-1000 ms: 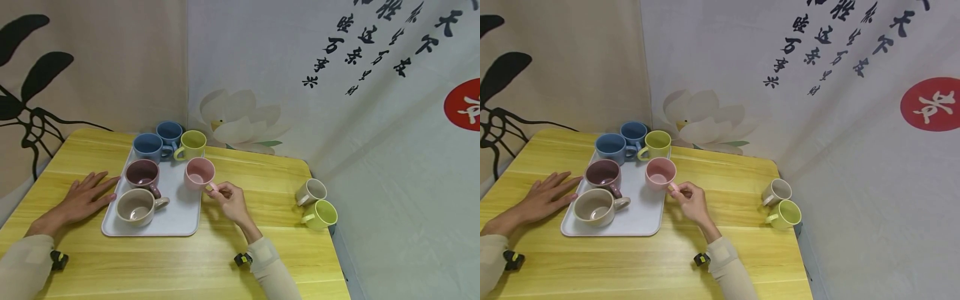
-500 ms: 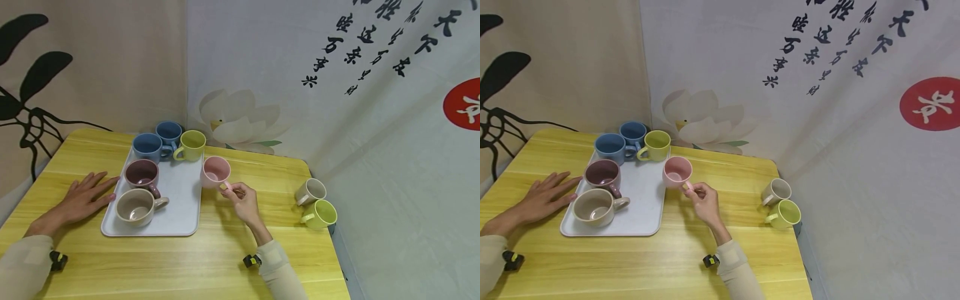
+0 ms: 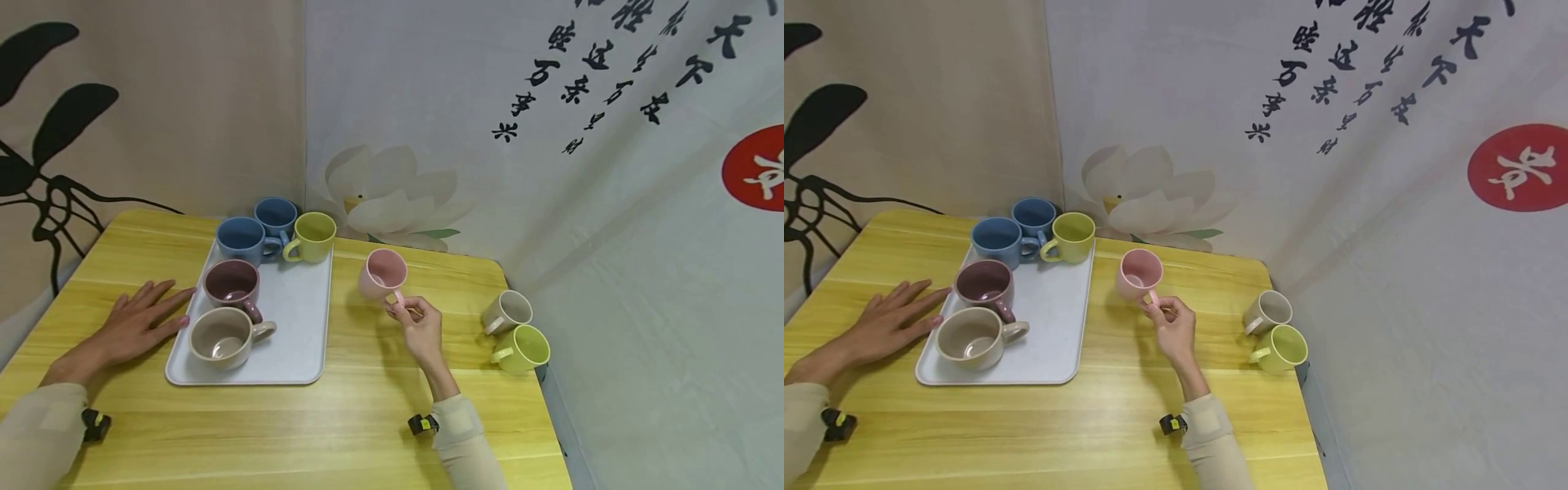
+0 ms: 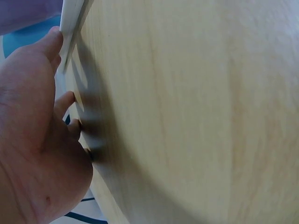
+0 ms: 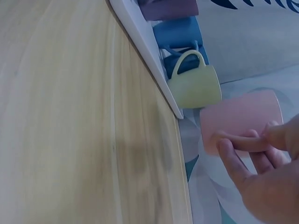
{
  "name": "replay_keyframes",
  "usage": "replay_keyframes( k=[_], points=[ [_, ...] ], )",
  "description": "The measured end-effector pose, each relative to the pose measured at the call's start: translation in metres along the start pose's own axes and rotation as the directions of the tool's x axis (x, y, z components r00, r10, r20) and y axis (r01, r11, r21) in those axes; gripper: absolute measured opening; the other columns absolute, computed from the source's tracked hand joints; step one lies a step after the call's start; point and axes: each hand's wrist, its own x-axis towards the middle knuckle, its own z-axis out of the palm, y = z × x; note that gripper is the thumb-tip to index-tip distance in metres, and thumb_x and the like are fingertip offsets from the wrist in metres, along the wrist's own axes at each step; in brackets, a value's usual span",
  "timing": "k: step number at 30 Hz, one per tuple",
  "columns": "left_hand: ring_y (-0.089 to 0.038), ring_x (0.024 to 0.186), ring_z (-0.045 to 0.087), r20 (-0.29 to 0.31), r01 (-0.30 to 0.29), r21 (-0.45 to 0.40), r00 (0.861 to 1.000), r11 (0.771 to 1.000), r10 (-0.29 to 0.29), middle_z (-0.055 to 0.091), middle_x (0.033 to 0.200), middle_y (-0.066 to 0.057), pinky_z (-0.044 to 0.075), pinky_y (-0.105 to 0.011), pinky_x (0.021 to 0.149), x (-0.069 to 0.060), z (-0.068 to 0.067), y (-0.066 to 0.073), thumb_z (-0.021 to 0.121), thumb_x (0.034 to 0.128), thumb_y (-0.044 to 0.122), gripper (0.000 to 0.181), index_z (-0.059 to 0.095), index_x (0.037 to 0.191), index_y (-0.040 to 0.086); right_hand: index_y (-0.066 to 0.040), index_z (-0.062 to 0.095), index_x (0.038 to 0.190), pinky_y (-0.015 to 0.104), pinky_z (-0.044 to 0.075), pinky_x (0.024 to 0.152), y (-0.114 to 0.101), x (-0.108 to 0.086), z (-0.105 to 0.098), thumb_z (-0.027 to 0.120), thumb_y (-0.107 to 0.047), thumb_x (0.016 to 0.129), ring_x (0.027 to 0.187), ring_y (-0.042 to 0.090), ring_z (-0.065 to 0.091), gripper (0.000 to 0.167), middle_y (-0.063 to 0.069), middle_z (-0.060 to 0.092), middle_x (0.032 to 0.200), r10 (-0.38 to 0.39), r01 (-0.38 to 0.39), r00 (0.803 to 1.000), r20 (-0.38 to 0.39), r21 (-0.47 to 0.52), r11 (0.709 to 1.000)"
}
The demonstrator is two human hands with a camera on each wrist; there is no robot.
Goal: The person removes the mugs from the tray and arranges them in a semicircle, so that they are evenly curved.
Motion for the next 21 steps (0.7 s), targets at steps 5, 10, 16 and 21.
replay_keyframes(
  k=[5,10,16,21],
  points=[
    [-0.072,0.168,0.001,0.008,0.008,0.007,1.000,1.000,-0.008,0.019,0.181,-0.041,-0.008,-0.092,0.127,0.001,0.001,-0.002,0.054,0.1181,0.047,0.070,0.034,0.178,0.016,0.012,0.073,0.115,0.035,0.070,0.094,0.001,0.003,-0.006,0.074,0.005,0.105,0.108,0.049,0.084,0.012,0.032,0.077,0.120,0.029,-0.031,0.995,-0.100,-0.018,0.999],
    [-0.072,0.168,0.001,-0.003,0.002,0.004,1.000,1.000,-0.002,0.019,0.181,-0.041,-0.009,-0.091,0.128,0.001,0.002,-0.002,0.055,0.1180,0.046,0.069,0.035,0.178,0.016,0.010,0.074,0.115,0.032,0.070,0.092,0.002,0.004,-0.012,0.075,0.002,0.106,0.112,0.051,0.083,0.013,0.030,0.076,0.123,0.057,-0.063,0.981,-0.183,-0.025,0.998],
    [-0.072,0.168,0.002,-0.007,0.001,-0.004,1.000,1.000,-0.001,0.019,0.181,-0.041,-0.009,-0.091,0.128,0.000,0.001,-0.001,0.055,0.1179,0.046,0.069,0.036,0.177,0.015,0.011,0.072,0.117,0.029,0.069,0.093,0.005,0.007,-0.022,0.075,0.000,0.107,0.117,0.052,0.081,0.015,0.033,0.073,0.128,0.069,-0.073,0.967,-0.246,-0.010,0.997],
    [-0.072,0.168,0.001,-0.011,-0.003,-0.015,1.000,1.000,0.003,0.019,0.181,-0.041,-0.011,-0.090,0.128,-0.001,0.001,0.000,0.055,0.1179,0.045,0.069,0.036,0.177,0.015,0.012,0.073,0.115,0.035,0.070,0.096,0.009,0.011,-0.029,0.076,0.003,0.105,0.113,0.048,0.083,0.013,0.031,0.073,0.124,0.069,-0.071,0.943,-0.326,0.006,0.997]
  ],
)
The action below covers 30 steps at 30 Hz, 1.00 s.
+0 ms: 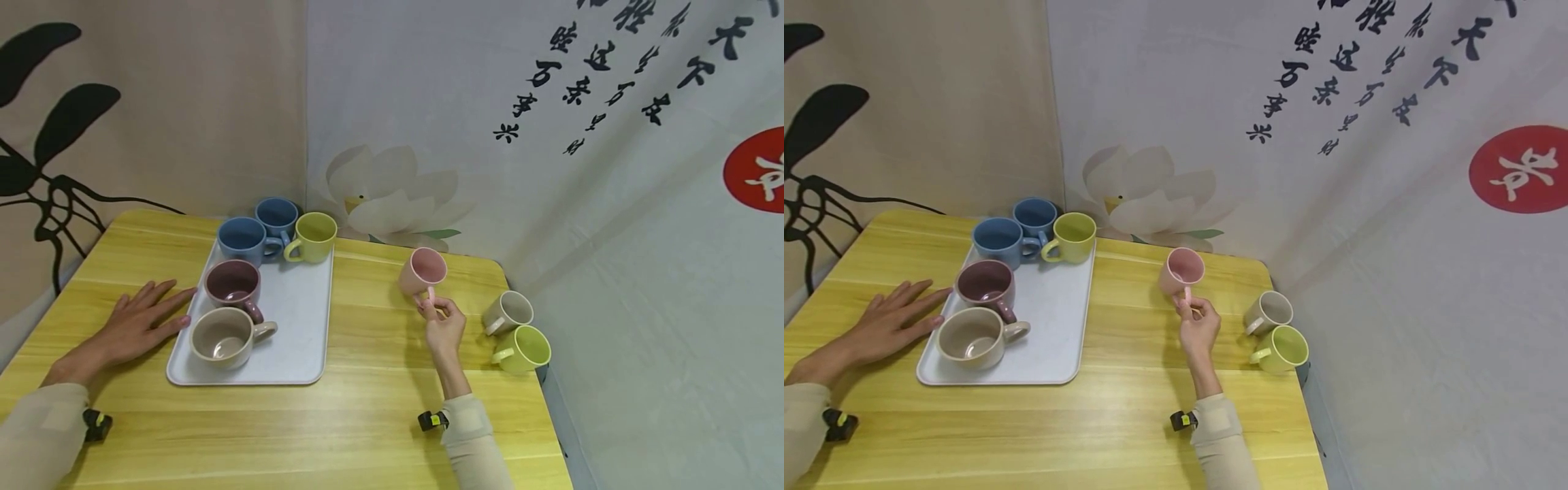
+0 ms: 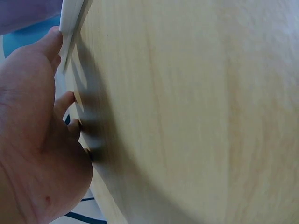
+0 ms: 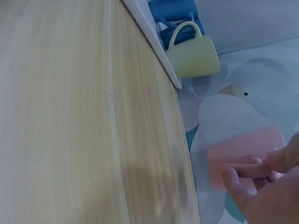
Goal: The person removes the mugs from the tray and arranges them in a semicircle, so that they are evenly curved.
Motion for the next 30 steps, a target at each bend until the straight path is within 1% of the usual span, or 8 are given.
replay_keyframes(
  k=[2,4,8,12,16,21,25,30],
  points=[
    [-0.072,0.168,0.002,-0.005,-0.003,-0.002,1.000,1.000,0.003,0.019,0.181,-0.041,-0.011,-0.090,0.128,0.000,0.000,0.000,0.056,0.1177,0.044,0.069,0.036,0.177,0.015,0.012,0.072,0.114,0.036,0.070,0.096,0.001,0.002,-0.002,0.076,0.004,0.104,0.112,0.047,0.084,0.013,0.029,0.074,0.121,-0.001,0.002,0.999,-0.034,0.011,1.000],
    [-0.072,0.168,0.002,-0.008,-0.005,-0.002,1.000,1.000,0.005,0.019,0.181,-0.041,-0.011,-0.090,0.129,-0.001,0.001,0.000,0.056,0.1176,0.044,0.069,0.037,0.177,0.015,0.011,0.073,0.113,0.035,0.070,0.095,0.002,0.005,-0.003,0.077,0.004,0.104,0.110,0.044,0.085,0.012,0.026,0.075,0.117,0.003,-0.003,0.998,-0.070,0.000,1.000],
    [-0.071,0.169,0.002,-0.012,-0.007,-0.002,1.000,1.000,0.007,0.020,0.181,-0.041,-0.012,-0.089,0.129,-0.001,0.001,0.001,0.056,0.1176,0.044,0.069,0.037,0.177,0.016,0.011,0.072,0.115,0.036,0.070,0.096,0.004,0.009,-0.008,0.076,0.003,0.105,0.109,0.044,0.084,0.014,0.024,0.074,0.115,0.012,-0.013,0.992,-0.129,-0.008,1.000],
    [-0.072,0.168,0.002,-0.016,-0.009,-0.007,1.000,1.000,0.008,0.021,0.181,-0.041,-0.012,-0.089,0.129,-0.002,0.001,0.002,0.057,0.1174,0.044,0.068,0.038,0.177,0.016,0.008,0.072,0.118,0.041,0.070,0.098,0.006,0.014,-0.013,0.077,-0.002,0.106,0.111,0.046,0.084,0.016,0.025,0.075,0.119,0.035,-0.044,0.982,-0.183,-0.045,0.998],
    [-0.072,0.168,0.003,-0.018,-0.011,-0.008,1.000,1.000,0.011,0.021,0.181,-0.041,-0.011,-0.090,0.129,-0.002,0.000,0.002,0.057,0.1173,0.043,0.068,0.038,0.176,0.016,0.006,0.073,0.117,0.044,0.069,0.099,0.009,0.018,-0.017,0.077,-0.004,0.107,0.113,0.047,0.084,0.015,0.028,0.077,0.125,0.042,-0.061,0.972,-0.232,-0.075,0.995],
    [-0.072,0.168,0.005,-0.023,-0.019,-0.005,1.000,1.000,0.019,0.022,0.180,-0.041,-0.009,-0.091,0.128,-0.002,-0.001,0.001,0.057,0.1172,0.042,0.067,0.040,0.176,0.016,0.006,0.072,0.112,0.043,0.070,0.097,0.014,0.024,-0.020,0.077,-0.002,0.106,0.110,0.046,0.084,0.011,0.032,0.078,0.124,0.040,-0.053,0.958,-0.284,-0.039,0.998],
    [-0.072,0.168,0.005,-0.025,-0.025,-0.002,0.999,1.000,0.025,0.023,0.181,-0.040,-0.008,-0.091,0.128,-0.002,0.000,-0.001,0.058,0.1172,0.042,0.066,0.039,0.176,0.017,0.005,0.072,0.109,0.042,0.071,0.095,0.018,0.028,-0.023,0.077,-0.001,0.106,0.106,0.041,0.086,0.009,0.033,0.079,0.123,0.043,-0.051,0.946,-0.322,-0.014,0.999],
    [-0.071,0.169,0.003,-0.019,-0.020,-0.004,1.000,1.000,0.020,0.022,0.181,-0.040,-0.009,-0.090,0.128,-0.002,0.000,-0.001,0.057,0.1174,0.042,0.067,0.039,0.177,0.017,0.006,0.071,0.106,0.040,0.070,0.096,0.021,0.032,-0.025,0.076,0.001,0.105,0.104,0.036,0.087,0.007,0.032,0.078,0.121,0.048,-0.048,0.933,-0.357,0.010,0.999]
  ],
)
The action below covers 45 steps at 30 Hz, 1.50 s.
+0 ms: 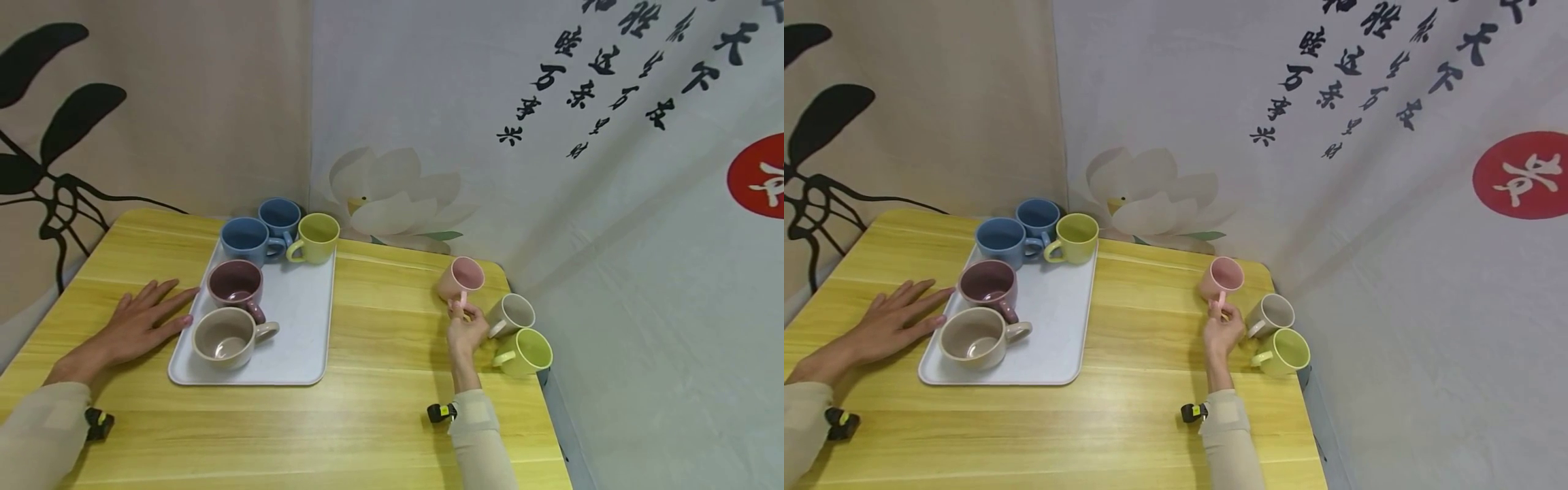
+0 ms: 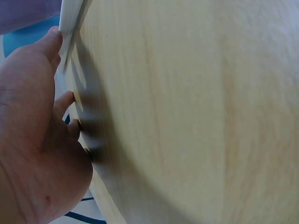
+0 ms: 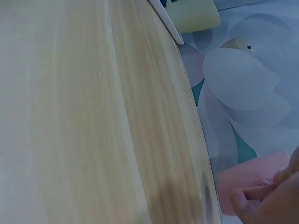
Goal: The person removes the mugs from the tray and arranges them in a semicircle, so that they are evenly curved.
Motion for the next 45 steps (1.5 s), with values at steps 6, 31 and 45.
replay_keyframes(
  k=[6,31,45],
  points=[
    [-0.071,0.169,0.002,0.011,0.007,-0.002,1.000,1.000,-0.007,0.021,0.181,-0.040,-0.010,-0.090,0.129,0.000,0.000,0.001,0.056,0.1178,0.043,0.067,0.038,0.177,0.017,-0.001,0.073,0.102,0.044,0.070,0.098,-0.002,0.004,-0.001,0.076,0.001,0.105,0.084,0.010,0.083,0.005,0.033,0.081,0.117,0.007,-0.007,0.999,-0.040,-0.009,1.000],
    [-0.071,0.169,0.001,0.032,0.027,0.002,0.999,1.000,-0.027,0.020,0.181,-0.040,-0.011,-0.089,0.129,0.002,-0.002,0.003,0.056,0.1176,0.046,0.069,0.037,0.177,0.017,-0.012,0.083,0.095,0.019,0.055,0.070,0.030,0.044,-0.013,0.086,-0.016,0.097,0.075,0.009,0.072,0.005,0.004,0.085,0.095,-0.063,0.012,0.971,-0.231,-0.218,0.976],
    [-0.071,0.169,0.000,0.038,0.031,-0.001,0.999,1.000,-0.031,0.019,0.182,-0.041,-0.012,-0.089,0.129,0.001,-0.002,0.002,0.055,0.1178,0.046,0.069,0.036,0.177,0.016,-0.007,0.082,0.106,0.053,0.054,0.105,0.006,0.037,-0.002,0.076,-0.018,0.103,0.106,0.034,0.075,0.013,0.014,0.085,0.110,0.001,-0.082,0.955,-0.295,-0.263,0.961]
  ],
)
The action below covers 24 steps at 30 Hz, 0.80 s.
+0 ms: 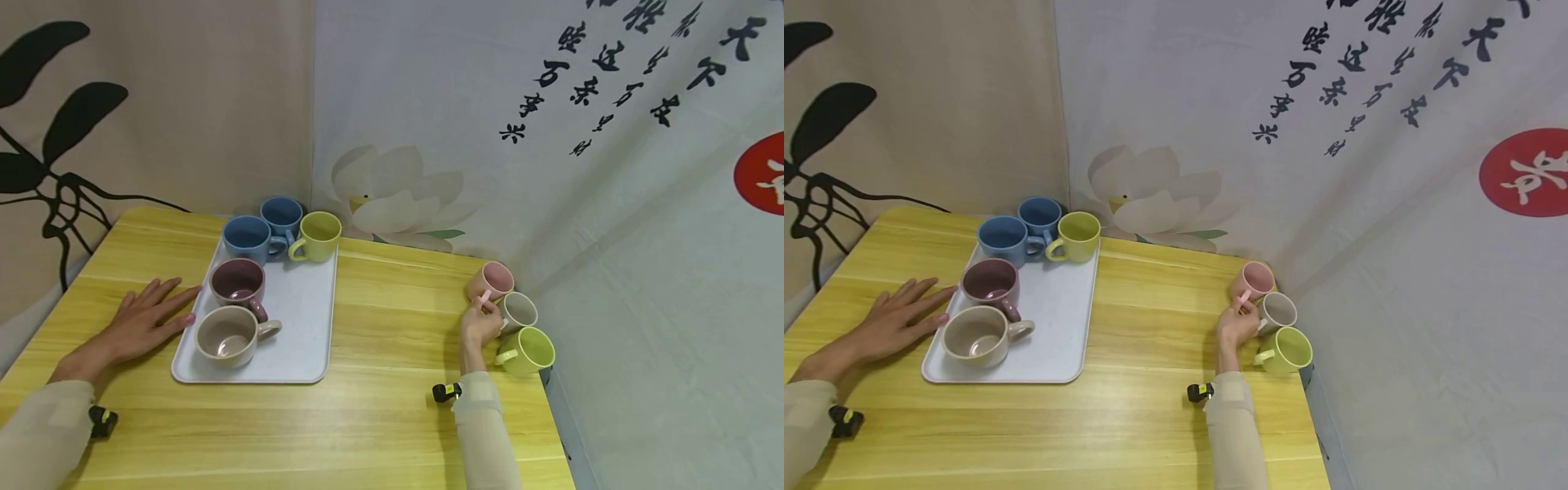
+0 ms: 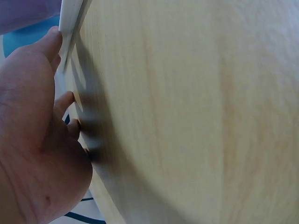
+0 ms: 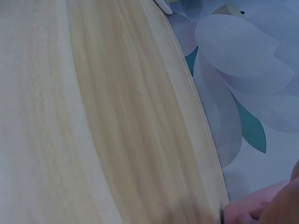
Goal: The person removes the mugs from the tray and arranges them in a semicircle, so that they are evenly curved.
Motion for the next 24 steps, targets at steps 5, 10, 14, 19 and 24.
replay_keyframes(
  k=[5,10,14,19,24],
  points=[
    [-0.071,0.169,0.000,0.001,0.003,-0.002,1.000,1.000,-0.003,0.018,0.182,-0.041,-0.012,-0.089,0.129,0.000,0.000,0.000,0.055,0.1181,0.046,0.069,0.035,0.178,0.017,-0.004,0.081,0.107,0.054,0.054,0.106,0.002,0.002,0.004,0.074,-0.015,0.103,0.104,0.035,0.074,0.014,0.015,0.083,0.105,-0.004,0.004,1.000,-0.017,0.029,1.000],
    [-0.071,0.169,0.000,-0.003,-0.003,-0.004,1.000,1.000,0.003,0.019,0.181,-0.041,-0.012,-0.089,0.129,0.000,0.001,0.000,0.055,0.1179,0.045,0.069,0.036,0.177,0.017,-0.006,0.081,0.104,0.048,0.052,0.106,0.017,0.013,0.011,0.078,-0.016,0.102,0.103,0.034,0.071,0.011,0.007,0.079,0.096,-0.006,0.007,1.000,-0.022,0.052,0.999],
    [-0.071,0.169,0.001,-0.008,-0.005,-0.001,1.000,1.000,0.005,0.019,0.181,-0.040,-0.012,-0.089,0.129,0.000,0.001,0.000,0.055,0.1179,0.045,0.069,0.036,0.178,0.017,-0.009,0.080,0.102,0.044,0.051,0.106,0.025,0.020,0.015,0.078,-0.018,0.103,0.102,0.031,0.069,0.009,0.002,0.074,0.093,0.008,-0.007,1.000,-0.021,0.059,0.998],
    [-0.071,0.169,0.002,-0.020,-0.016,-0.002,1.000,1.000,0.015,0.020,0.181,-0.040,-0.012,-0.089,0.129,0.000,0.001,-0.001,0.056,0.1178,0.044,0.068,0.036,0.178,0.018,-0.004,0.080,0.102,0.053,0.051,0.109,0.010,0.009,0.011,0.077,-0.015,0.104,0.105,0.037,0.070,0.012,0.008,0.077,0.095,0.005,-0.002,0.999,-0.048,0.080,0.997],
    [-0.070,0.169,0.002,-0.027,-0.020,-0.003,0.999,1.000,0.020,0.020,0.182,-0.040,-0.012,-0.089,0.130,-0.001,0.002,-0.002,0.056,0.1177,0.044,0.068,0.036,0.178,0.019,-0.005,0.080,0.100,0.051,0.050,0.109,0.004,0.003,0.010,0.077,-0.010,0.102,0.105,0.037,0.069,0.007,0.006,0.077,0.094,0.010,-0.005,0.998,-0.065,0.073,0.997]
  ],
)
